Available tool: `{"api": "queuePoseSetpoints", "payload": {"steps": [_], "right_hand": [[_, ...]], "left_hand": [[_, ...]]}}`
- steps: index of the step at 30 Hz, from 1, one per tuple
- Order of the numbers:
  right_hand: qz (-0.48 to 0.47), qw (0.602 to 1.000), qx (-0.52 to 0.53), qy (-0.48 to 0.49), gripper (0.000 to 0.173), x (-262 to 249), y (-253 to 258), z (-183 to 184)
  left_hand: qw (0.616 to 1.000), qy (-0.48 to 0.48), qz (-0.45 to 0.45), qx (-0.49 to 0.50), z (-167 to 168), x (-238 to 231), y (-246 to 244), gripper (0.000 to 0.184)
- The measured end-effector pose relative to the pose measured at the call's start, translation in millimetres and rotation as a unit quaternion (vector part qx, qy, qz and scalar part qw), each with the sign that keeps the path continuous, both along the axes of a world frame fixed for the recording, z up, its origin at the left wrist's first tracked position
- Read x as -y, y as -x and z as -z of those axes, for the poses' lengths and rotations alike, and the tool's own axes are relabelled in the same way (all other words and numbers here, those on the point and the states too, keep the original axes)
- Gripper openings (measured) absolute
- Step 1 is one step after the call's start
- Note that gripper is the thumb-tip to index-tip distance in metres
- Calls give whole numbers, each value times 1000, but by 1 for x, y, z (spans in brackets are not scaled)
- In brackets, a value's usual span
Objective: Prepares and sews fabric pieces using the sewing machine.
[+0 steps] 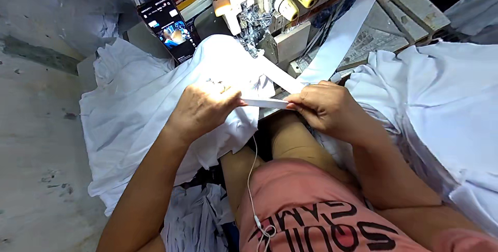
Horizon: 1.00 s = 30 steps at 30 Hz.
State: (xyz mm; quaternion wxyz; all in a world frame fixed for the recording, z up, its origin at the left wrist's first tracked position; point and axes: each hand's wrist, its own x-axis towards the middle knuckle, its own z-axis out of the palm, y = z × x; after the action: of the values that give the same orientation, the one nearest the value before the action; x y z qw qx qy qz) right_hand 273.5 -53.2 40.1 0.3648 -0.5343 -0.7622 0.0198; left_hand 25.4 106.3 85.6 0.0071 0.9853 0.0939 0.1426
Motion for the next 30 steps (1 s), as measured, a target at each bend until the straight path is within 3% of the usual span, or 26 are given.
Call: {"api": "queuePoseSetpoints", "payload": {"steps": [3, 6, 8, 12, 17, 21, 25, 28, 30], "right_hand": [[-40, 997, -59, 6, 22, 2, -4, -4], [-115, 970, -215, -4, 18, -9, 0, -11], [-106, 952, -288, -10, 16, -27, 13, 1], [12, 952, -290, 94, 22, -56, 42, 34], [4, 942, -232, 241, 29, -62, 52, 38], [-64, 975, -168, 132, 27, -53, 49, 34], [-180, 970, -158, 32, 21, -25, 56, -2], [-290, 946, -148, 10, 30, 1, 65, -45], [-268, 950, -160, -31, 27, 2, 66, -51]], "left_hand": [[998, 63, -4, -20, -13, 15, 9, 37], [990, 130, 32, -39, -42, 50, 8, 43], [990, 124, 9, -72, -55, 70, 9, 46], [988, 84, -84, -103, -57, 74, 20, 44], [990, 110, -51, -66, -50, 68, 26, 37], [977, 211, 9, -8, -49, 58, 22, 33], [918, 378, 48, 106, -37, 47, 6, 22], [910, 389, 73, 123, -29, 41, -6, 31], [929, 354, 90, 61, -36, 38, -6, 46]]}}
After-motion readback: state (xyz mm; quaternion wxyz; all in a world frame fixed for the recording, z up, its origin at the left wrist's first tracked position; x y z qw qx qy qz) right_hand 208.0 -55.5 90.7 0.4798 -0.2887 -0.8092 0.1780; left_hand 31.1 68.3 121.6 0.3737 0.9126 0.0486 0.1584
